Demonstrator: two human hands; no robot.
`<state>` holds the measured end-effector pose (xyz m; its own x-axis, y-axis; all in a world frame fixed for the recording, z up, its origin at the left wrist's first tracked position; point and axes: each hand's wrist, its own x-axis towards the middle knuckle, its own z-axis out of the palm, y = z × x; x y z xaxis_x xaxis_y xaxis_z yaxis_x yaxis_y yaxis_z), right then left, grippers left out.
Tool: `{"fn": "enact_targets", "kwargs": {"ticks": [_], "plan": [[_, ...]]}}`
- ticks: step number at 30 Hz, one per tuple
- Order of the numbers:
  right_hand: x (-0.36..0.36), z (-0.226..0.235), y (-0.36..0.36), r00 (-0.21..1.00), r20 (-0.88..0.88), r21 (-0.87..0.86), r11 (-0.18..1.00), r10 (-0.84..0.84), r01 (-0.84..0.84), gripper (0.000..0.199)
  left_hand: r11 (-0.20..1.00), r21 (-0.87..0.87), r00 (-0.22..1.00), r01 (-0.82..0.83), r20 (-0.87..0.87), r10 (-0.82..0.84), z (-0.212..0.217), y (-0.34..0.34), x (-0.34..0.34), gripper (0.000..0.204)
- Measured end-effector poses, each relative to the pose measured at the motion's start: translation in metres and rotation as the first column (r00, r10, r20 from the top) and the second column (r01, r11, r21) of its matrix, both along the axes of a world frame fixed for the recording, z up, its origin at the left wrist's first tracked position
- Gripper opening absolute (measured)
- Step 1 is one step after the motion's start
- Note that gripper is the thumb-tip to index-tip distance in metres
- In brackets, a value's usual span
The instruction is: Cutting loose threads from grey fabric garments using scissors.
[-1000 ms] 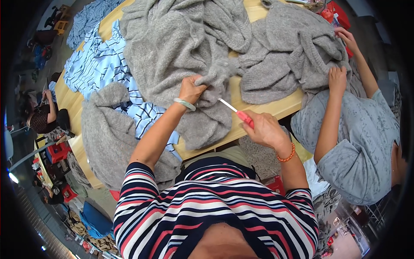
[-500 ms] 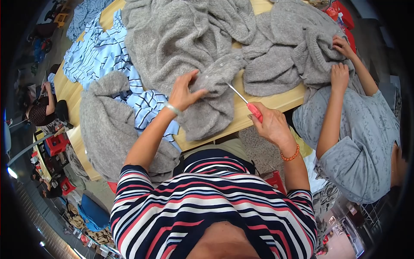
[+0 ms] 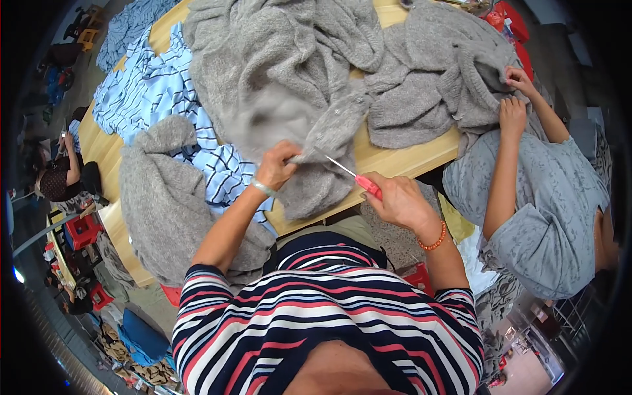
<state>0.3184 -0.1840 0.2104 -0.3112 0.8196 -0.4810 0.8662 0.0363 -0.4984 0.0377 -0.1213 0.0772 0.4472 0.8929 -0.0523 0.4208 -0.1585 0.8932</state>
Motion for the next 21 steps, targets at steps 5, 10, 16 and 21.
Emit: {"fn": "enact_targets", "kwargs": {"ticks": [5,10,16,21], "plan": [[0.018,-0.011,-0.003,0.980,-0.156,0.125,0.982,-0.121,0.141,0.030,0.980,-0.127,0.659,0.151,-0.726,-0.196,0.006,-0.011,-0.087,0.017],[0.038,-0.026,0.002,0.962,-0.136,0.147,0.955,-0.239,0.258,0.033,0.982,0.136,0.613,0.133,-0.790,0.027,0.056,0.015,-0.066,0.040],[0.051,-0.023,0.023,0.964,-0.098,0.125,0.958,-0.246,0.257,0.032,0.826,0.544,0.874,0.146,-0.463,0.150,0.044,0.063,0.091,0.062],[0.038,-0.006,0.015,0.994,-0.110,-0.035,0.999,-0.024,0.020,0.031,0.982,0.061,0.971,-0.179,-0.151,0.187,-0.030,0.092,0.074,0.019]]}}
